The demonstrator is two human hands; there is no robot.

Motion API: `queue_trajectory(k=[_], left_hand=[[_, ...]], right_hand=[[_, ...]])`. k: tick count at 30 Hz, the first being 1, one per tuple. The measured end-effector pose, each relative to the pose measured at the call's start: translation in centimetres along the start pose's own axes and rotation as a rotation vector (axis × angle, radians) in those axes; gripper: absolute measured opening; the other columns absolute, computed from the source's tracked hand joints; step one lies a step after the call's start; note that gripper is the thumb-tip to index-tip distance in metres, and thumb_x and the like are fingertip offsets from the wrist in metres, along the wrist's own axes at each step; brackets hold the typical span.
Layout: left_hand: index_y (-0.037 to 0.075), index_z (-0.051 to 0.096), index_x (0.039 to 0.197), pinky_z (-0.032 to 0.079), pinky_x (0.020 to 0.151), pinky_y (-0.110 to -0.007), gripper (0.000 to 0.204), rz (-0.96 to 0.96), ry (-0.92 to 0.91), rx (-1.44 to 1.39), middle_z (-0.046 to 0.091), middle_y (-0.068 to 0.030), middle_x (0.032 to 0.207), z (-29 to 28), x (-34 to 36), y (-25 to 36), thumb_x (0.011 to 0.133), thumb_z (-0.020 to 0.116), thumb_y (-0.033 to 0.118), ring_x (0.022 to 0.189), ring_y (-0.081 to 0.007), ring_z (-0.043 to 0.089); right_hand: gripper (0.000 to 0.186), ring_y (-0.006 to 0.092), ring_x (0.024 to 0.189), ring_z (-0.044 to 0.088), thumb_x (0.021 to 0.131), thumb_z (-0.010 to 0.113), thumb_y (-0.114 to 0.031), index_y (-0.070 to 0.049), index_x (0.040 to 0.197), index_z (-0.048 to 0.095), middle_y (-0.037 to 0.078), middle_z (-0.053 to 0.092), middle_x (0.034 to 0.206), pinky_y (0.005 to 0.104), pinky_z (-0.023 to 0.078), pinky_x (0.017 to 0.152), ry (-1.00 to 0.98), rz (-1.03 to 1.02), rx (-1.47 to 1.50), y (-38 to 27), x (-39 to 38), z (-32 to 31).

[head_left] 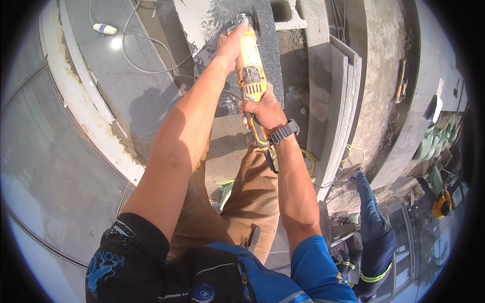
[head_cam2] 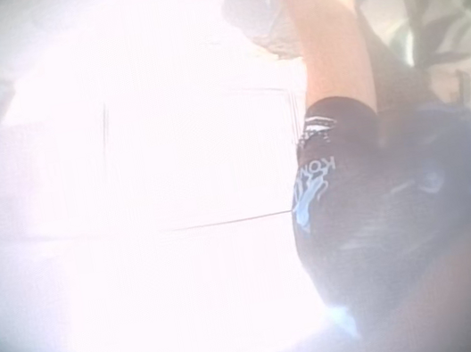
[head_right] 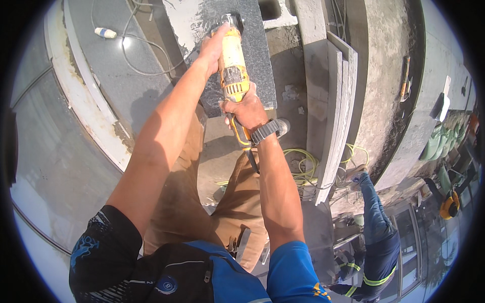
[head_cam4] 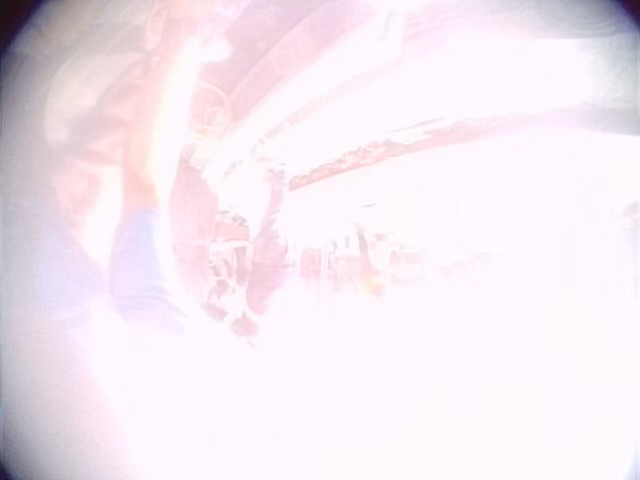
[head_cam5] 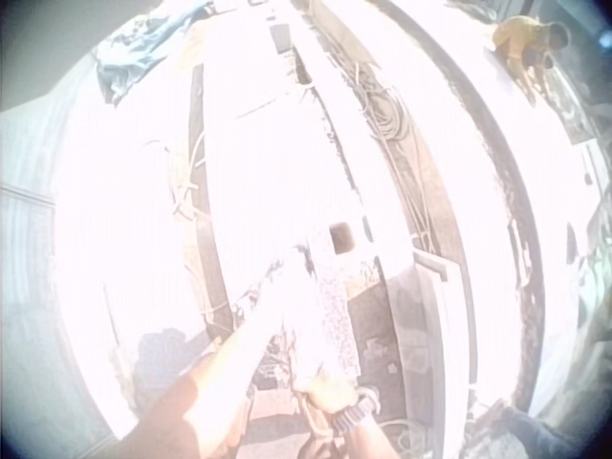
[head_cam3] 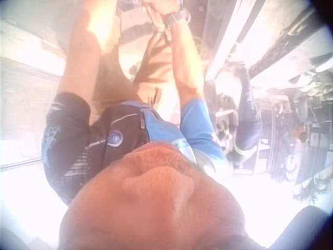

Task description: The person uses a handheld angle grinder to cut a dark stone slab placed on a concrete ledge. The person holds the tool with both hands and moves it along the slab's surface, generating dust. Other workers are visible in the background.

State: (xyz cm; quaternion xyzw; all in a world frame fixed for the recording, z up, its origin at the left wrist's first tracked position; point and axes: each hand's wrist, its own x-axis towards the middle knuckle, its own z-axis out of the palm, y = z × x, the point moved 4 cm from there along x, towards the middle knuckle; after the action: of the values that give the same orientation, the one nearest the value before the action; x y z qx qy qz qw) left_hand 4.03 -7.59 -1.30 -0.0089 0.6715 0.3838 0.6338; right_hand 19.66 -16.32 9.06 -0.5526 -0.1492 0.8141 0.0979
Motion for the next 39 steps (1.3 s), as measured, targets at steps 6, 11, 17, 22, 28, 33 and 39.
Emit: queue_trajectory(k=[6, 11, 17, 22, 28, 33, 39], left_hand=[[-0.009, 0.065, 0.106, 0.062, 0.063, -0.043, 0.05, 0.0, -0.019, -0.009, 0.073, -0.0173, 0.092, -0.1, 0.4, 0.2, 0.096, 0.075, 0.038, 0.071, -0.0249, 0.073], [-0.01, 0.067, 0.105, 0.063, 0.063, -0.043, 0.049, 0.021, 0.001, -0.014, 0.074, -0.0174, 0.091, 0.0, 1.5, 1.3, 0.096, 0.075, 0.038, 0.069, -0.0253, 0.073], [-0.011, 0.065, 0.109, 0.064, 0.065, -0.045, 0.049, 0.039, -0.031, -0.031, 0.074, -0.019, 0.093, 0.3, 3.0, 2.5, 0.097, 0.074, 0.036, 0.072, -0.0277, 0.075], [-0.011, 0.065, 0.111, 0.064, 0.068, -0.046, 0.05, 0.034, -0.014, -0.028, 0.075, -0.0197, 0.094, 0.5, 3.9, 3.1, 0.098, 0.074, 0.036, 0.074, -0.0286, 0.075], [-0.01, 0.064, 0.112, 0.064, 0.067, -0.046, 0.049, 0.01, 0.001, -0.008, 0.074, -0.0199, 0.095, 1.3, 2.3, 3.0, 0.099, 0.073, 0.037, 0.074, -0.0285, 0.075], [-0.008, 0.064, 0.11, 0.065, 0.066, -0.044, 0.048, 0.01, -0.041, -0.036, 0.074, -0.0192, 0.092, 0.7, 2.0, 1.5, 0.099, 0.073, 0.038, 0.073, -0.0281, 0.075], [-0.01, 0.041, 0.142, 0.064, 0.079, -0.044, 0.082, 0.0, 0.015, 0.027, 0.066, -0.025, 0.124, -0.4, -0.9, 0.4, 0.098, 0.072, 0.052, 0.094, -0.0266, 0.074]], right_hand=[[0.068, 0.0198, 0.053, 0.065, 0.081, 0.076, 0.0, -0.003, 0.129, 0.028, 0.011, 0.065, 0.08, 0.0341, 0.054, 0.042, -0.034, -0.043, 0.048, 0.2, 0.4, 0.2], [0.064, 0.0195, 0.054, 0.065, 0.084, 0.074, 0.003, -0.005, 0.13, 0.031, 0.01, 0.065, 0.082, 0.0331, 0.055, 0.044, -0.064, -0.05, 0.073, -0.5, 1.7, 0.5], [0.069, 0.02, 0.051, 0.063, 0.081, 0.077, 0.001, -0.003, 0.127, 0.026, 0.012, 0.064, 0.079, 0.0342, 0.054, 0.042, -0.078, -0.09, 0.089, -1.4, 3.4, 0.6], [0.067, 0.0203, 0.051, 0.063, 0.082, 0.077, 0.002, -0.005, 0.127, 0.026, 0.013, 0.064, 0.081, 0.0343, 0.053, 0.042, -0.088, -0.097, 0.073, -2.7, 3.9, 0.7], [0.066, 0.0207, 0.052, 0.064, 0.083, 0.076, 0.002, -0.004, 0.126, 0.026, 0.012, 0.064, 0.082, 0.0344, 0.053, 0.042, -0.071, -0.066, 0.064, -2.1, 3.2, 0.1], [0.066, 0.0204, 0.053, 0.064, 0.083, 0.074, 0.002, -0.004, 0.129, 0.028, 0.012, 0.064, 0.081, 0.0339, 0.054, 0.044, -0.051, -0.066, 0.066, -1.2, 1.8, 0.2], [0.066, 0.0205, 0.053, 0.064, 0.082, 0.074, 0.003, -0.005, 0.13, 0.03, 0.012, 0.064, 0.081, 0.0341, 0.054, 0.044, -0.016, -0.05, 0.017, 0.2, 0.6, 0.0]])
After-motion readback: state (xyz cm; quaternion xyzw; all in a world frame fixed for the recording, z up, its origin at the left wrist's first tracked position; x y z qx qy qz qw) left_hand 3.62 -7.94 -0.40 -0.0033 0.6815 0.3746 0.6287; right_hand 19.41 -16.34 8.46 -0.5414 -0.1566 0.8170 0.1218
